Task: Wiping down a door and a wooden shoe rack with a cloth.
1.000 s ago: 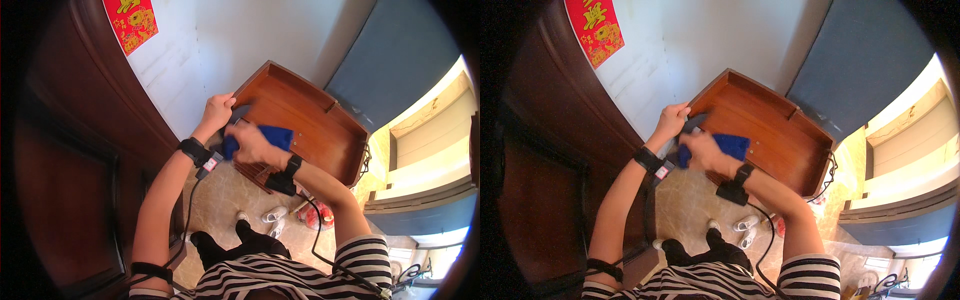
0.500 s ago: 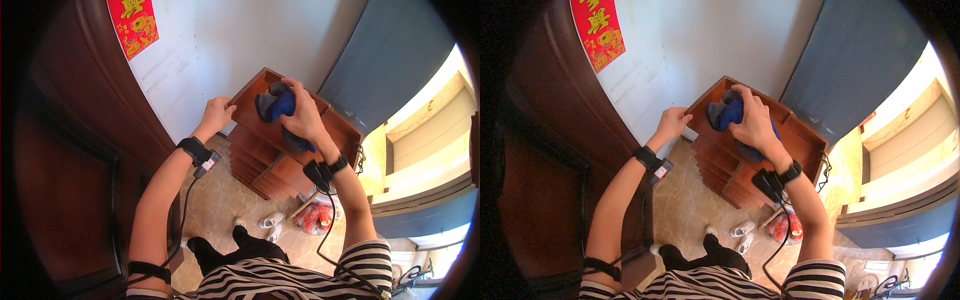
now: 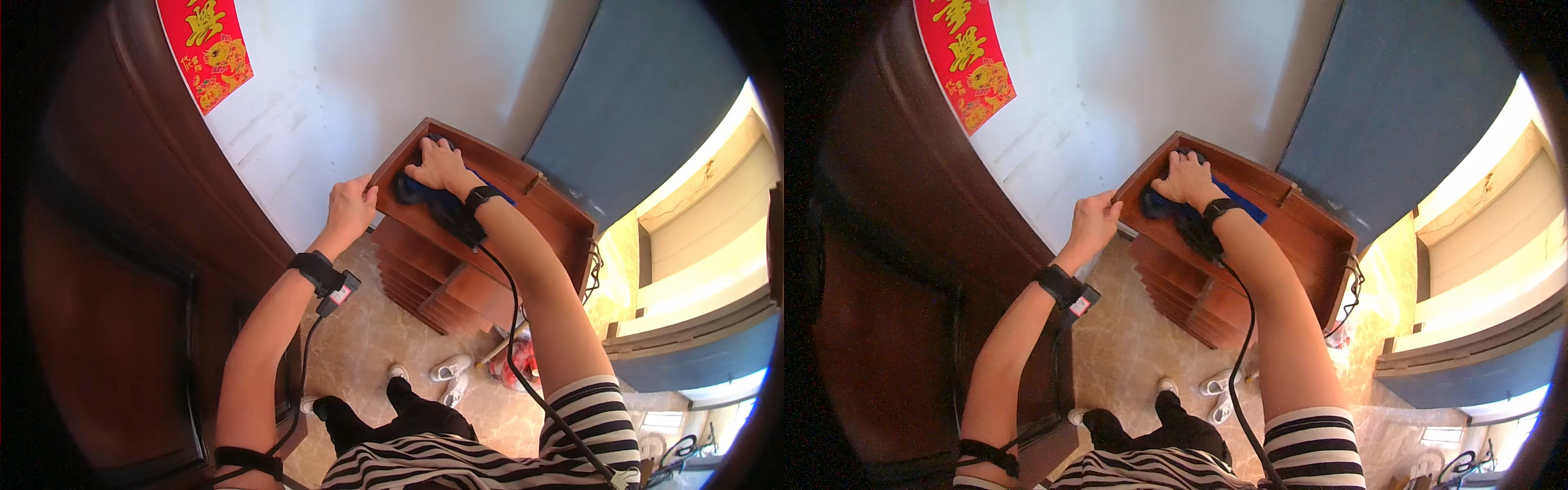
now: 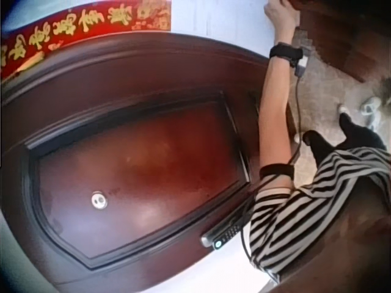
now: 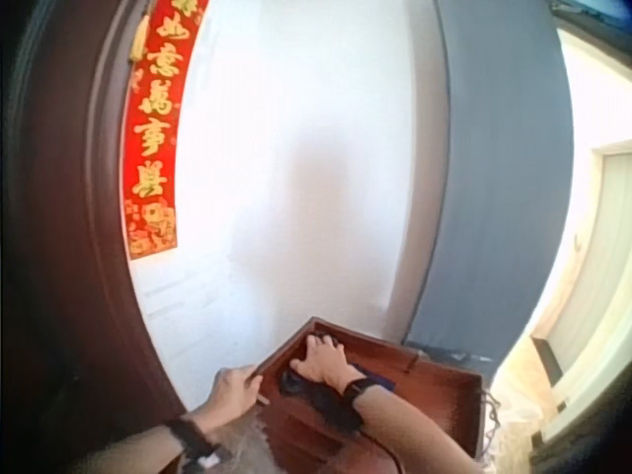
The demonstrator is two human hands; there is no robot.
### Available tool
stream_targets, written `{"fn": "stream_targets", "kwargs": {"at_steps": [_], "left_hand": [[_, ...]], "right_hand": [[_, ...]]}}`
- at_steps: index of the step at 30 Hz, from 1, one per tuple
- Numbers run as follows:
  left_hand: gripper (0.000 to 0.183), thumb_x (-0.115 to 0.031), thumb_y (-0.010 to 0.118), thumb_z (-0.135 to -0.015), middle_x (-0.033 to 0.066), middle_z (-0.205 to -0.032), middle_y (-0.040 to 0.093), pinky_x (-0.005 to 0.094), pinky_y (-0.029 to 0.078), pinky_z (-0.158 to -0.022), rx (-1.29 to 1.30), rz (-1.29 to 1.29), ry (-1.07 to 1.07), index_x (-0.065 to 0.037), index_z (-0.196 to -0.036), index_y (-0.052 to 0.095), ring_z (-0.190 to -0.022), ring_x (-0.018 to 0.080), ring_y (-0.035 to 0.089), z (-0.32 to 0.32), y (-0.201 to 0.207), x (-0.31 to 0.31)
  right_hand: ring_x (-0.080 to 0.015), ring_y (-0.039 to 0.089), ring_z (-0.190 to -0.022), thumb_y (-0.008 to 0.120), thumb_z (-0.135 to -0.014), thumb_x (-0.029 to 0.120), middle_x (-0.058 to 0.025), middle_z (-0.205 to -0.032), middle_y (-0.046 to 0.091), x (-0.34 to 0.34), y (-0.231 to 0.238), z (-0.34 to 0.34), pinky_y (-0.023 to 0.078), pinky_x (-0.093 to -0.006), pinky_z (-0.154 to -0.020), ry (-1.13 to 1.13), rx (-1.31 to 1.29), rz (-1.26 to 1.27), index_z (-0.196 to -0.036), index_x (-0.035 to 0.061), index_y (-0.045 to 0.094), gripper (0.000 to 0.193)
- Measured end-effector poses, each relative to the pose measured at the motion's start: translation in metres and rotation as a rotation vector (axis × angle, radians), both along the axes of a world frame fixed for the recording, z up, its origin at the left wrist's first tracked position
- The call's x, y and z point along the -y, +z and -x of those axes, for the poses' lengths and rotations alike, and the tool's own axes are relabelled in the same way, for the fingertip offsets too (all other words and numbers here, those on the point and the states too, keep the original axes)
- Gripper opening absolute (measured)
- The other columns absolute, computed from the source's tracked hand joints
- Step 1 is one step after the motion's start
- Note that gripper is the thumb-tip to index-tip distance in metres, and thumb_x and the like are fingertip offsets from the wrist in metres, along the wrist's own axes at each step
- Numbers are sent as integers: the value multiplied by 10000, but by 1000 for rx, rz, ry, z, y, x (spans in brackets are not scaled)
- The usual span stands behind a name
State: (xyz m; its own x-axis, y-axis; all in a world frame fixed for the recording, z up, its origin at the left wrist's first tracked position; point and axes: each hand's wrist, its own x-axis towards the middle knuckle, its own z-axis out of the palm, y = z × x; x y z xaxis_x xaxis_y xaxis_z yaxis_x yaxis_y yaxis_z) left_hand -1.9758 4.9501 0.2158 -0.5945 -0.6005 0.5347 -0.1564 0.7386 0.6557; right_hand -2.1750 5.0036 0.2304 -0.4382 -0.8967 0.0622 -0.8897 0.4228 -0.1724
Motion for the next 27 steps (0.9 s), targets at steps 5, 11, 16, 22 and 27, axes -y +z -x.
{"fn": "stream_targets", "kwargs": {"at_steps": [5,11,16,22,27], "left_hand": [[96,-64,583,-786,210,-640,565,370,454,-565,39,-30,-35,7,-851,594,-610,348,578,-2,3,3],[163,-73,587,-802,215,-666,569,341,451,-556,102,-60,-16,4,-943,611,-592,319,584,-7,-2,3],[171,-75,586,-804,214,-656,565,342,453,-551,59,29,26,17,-947,601,-591,336,581,-3,-8,-5],[171,-82,588,-804,223,-655,561,346,454,-549,39,48,35,23,-938,601,-579,339,581,-6,-2,-3],[157,-90,591,-803,225,-658,561,341,452,-547,71,-11,43,12,-922,602,-586,325,587,-5,0,-4]], "right_hand": [[-368,451,-1126,559,-726,433,-227,-1217,475,-6,0,1,401,-418,-928,76,27,49,-1172,-38,438,660],[-353,589,-901,600,-715,158,-238,-904,610,-17,-2,-10,467,-368,-788,-164,377,738,-1002,-8,540,337],[-402,553,-897,558,-750,121,-250,-923,575,1,-9,-17,432,-421,-813,-78,404,943,-1075,11,460,357],[-442,553,-899,511,-765,152,-275,-961,576,17,-14,-32,432,-433,-824,-154,470,900,-1163,-23,385,452],[-430,576,-889,560,-728,190,-284,-969,588,8,-10,-18,452,-418,-808,-227,438,682,-1145,-35,427,492]]}}
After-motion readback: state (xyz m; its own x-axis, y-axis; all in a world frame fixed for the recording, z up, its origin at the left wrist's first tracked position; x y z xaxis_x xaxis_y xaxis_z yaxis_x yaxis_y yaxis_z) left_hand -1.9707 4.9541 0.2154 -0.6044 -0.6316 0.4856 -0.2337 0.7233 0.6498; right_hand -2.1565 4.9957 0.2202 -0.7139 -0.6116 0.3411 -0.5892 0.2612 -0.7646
